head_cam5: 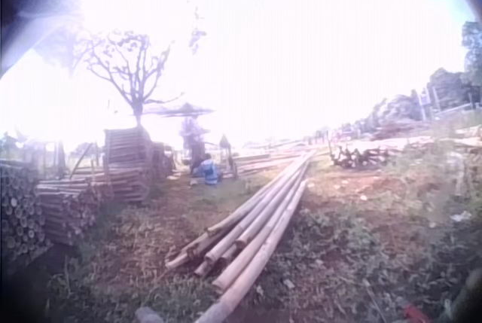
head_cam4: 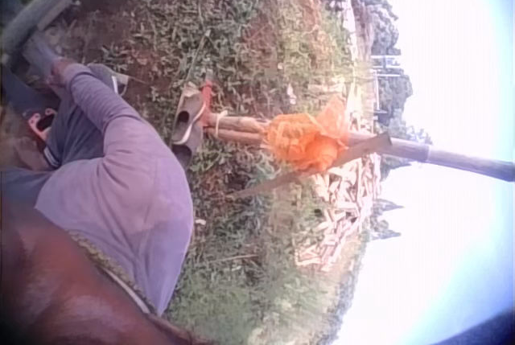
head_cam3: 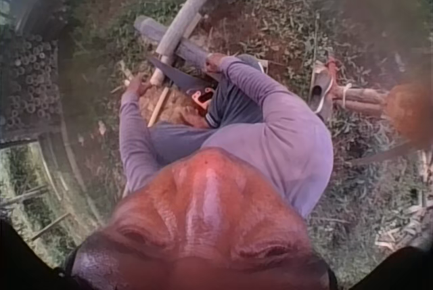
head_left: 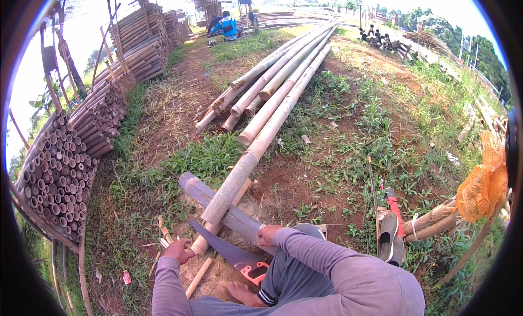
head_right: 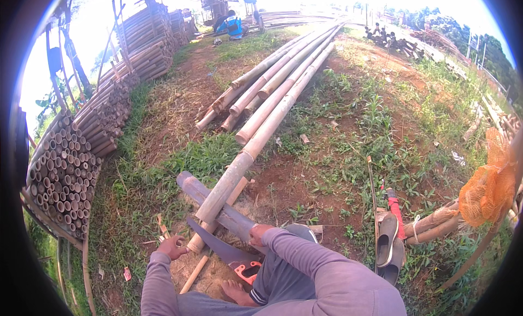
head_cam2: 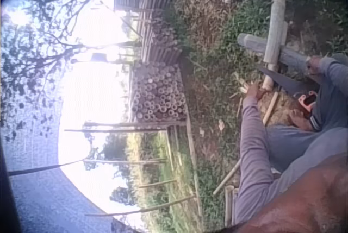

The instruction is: The person sits on the ground and uses a hand saw to cut long bamboo poles into shorter sections. After each cut, the person places the cut piece aside and repositions the remaining pole to continue cutting.

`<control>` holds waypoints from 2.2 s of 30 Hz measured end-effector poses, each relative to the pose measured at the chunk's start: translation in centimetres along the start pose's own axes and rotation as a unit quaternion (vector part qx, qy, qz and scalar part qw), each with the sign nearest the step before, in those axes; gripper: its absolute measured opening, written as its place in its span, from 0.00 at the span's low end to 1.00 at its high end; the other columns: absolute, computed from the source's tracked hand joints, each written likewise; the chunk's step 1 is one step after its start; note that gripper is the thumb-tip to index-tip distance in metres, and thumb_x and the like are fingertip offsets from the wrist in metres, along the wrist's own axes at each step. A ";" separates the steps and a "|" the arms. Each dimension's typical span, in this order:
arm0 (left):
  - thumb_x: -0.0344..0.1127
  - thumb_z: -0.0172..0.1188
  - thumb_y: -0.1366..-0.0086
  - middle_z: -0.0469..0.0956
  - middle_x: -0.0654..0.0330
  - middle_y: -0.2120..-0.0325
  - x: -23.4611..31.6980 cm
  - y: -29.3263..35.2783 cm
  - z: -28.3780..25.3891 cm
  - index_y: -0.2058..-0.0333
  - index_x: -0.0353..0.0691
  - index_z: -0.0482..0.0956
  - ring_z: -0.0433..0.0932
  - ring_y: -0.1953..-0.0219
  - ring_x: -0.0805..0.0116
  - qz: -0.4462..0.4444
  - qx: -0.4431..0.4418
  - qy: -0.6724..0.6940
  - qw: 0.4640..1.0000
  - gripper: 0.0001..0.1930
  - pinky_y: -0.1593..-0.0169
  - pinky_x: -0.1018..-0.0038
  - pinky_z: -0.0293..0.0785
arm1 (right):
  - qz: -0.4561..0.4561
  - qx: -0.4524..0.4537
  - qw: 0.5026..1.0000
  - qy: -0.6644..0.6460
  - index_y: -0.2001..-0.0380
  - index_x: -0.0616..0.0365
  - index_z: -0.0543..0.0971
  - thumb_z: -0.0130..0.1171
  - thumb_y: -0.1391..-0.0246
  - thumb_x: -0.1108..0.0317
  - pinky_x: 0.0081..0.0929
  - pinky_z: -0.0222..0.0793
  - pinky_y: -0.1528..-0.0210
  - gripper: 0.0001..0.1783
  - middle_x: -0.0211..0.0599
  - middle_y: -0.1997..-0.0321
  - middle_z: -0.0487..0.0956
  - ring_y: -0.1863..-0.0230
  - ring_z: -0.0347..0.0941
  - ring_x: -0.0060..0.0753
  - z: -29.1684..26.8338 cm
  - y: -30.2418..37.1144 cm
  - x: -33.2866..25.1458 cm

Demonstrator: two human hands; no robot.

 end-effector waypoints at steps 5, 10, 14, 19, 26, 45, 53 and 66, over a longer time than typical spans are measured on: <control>0.54 0.76 0.39 0.84 0.48 0.41 0.6 0.2 -0.2 0.32 0.46 0.76 0.83 0.39 0.48 -0.011 -0.002 -0.004 1.000 0.39 0.34 0.60 0.77 | -0.004 -0.001 1.000 0.002 0.42 0.54 0.83 0.65 0.37 0.44 0.49 0.75 0.34 0.29 0.51 0.39 0.84 0.36 0.79 0.56 0.5 -0.5 0.5; 0.56 0.77 0.39 0.84 0.49 0.41 0.2 0.2 -0.1 0.33 0.46 0.77 0.83 0.40 0.48 -0.011 0.002 0.000 1.000 0.39 0.35 0.59 0.77 | -0.001 -0.005 1.000 0.000 0.42 0.53 0.83 0.65 0.37 0.44 0.49 0.75 0.35 0.29 0.51 0.39 0.84 0.36 0.80 0.56 0.0 0.0 -0.1; 0.57 0.77 0.39 0.84 0.49 0.41 -0.1 0.0 0.1 0.34 0.45 0.77 0.83 0.40 0.49 -0.008 0.006 0.002 1.000 0.39 0.35 0.59 0.77 | -0.007 0.003 1.000 0.002 0.43 0.54 0.83 0.66 0.38 0.44 0.49 0.75 0.36 0.29 0.51 0.40 0.84 0.37 0.80 0.56 0.1 -0.1 0.2; 0.57 0.77 0.39 0.84 0.49 0.41 0.2 0.0 0.0 0.33 0.45 0.77 0.83 0.40 0.49 -0.009 0.000 0.001 1.000 0.39 0.35 0.59 0.77 | -0.014 0.012 1.000 0.000 0.44 0.55 0.84 0.66 0.38 0.45 0.48 0.76 0.36 0.29 0.51 0.41 0.84 0.38 0.80 0.56 0.2 0.0 0.3; 0.56 0.76 0.39 0.84 0.48 0.42 0.0 0.1 -0.1 0.32 0.47 0.77 0.84 0.41 0.47 -0.006 0.001 -0.008 1.000 0.40 0.35 0.58 0.79 | -0.013 0.003 1.000 0.000 0.43 0.55 0.83 0.65 0.37 0.45 0.48 0.75 0.35 0.30 0.52 0.40 0.84 0.37 0.80 0.56 0.0 0.1 0.0; 0.57 0.75 0.39 0.83 0.48 0.41 0.5 0.4 -0.1 0.33 0.45 0.77 0.83 0.40 0.48 -0.014 -0.009 0.006 1.000 0.40 0.35 0.59 0.77 | -0.031 0.017 0.999 0.000 0.44 0.54 0.84 0.63 0.38 0.44 0.51 0.76 0.37 0.29 0.54 0.43 0.86 0.41 0.82 0.59 0.6 -0.3 0.5; 0.53 0.76 0.39 0.85 0.48 0.43 0.3 0.1 0.2 0.33 0.46 0.78 0.84 0.41 0.48 -0.009 0.003 0.003 1.000 0.38 0.36 0.59 0.79 | -0.023 0.017 1.000 0.001 0.43 0.53 0.84 0.63 0.37 0.44 0.50 0.76 0.37 0.29 0.54 0.43 0.85 0.40 0.81 0.59 0.6 -0.2 0.6; 0.46 0.67 0.32 0.85 0.51 0.45 4.9 -1.6 -2.7 0.52 0.46 0.90 0.83 0.44 0.47 0.052 0.180 0.043 0.981 0.16 0.37 0.57 0.78 | -0.037 0.043 0.998 -0.032 0.55 0.53 0.89 0.58 0.31 0.49 0.53 0.78 0.42 0.21 0.52 0.53 0.87 0.46 0.83 0.58 -1.3 1.6 -3.1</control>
Point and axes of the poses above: each hand's wrist, its own y-axis away from the middle knuckle, its own z-axis out of the palm, x = y × z, the point moved 3 cm from there along -y, towards the middle knuckle
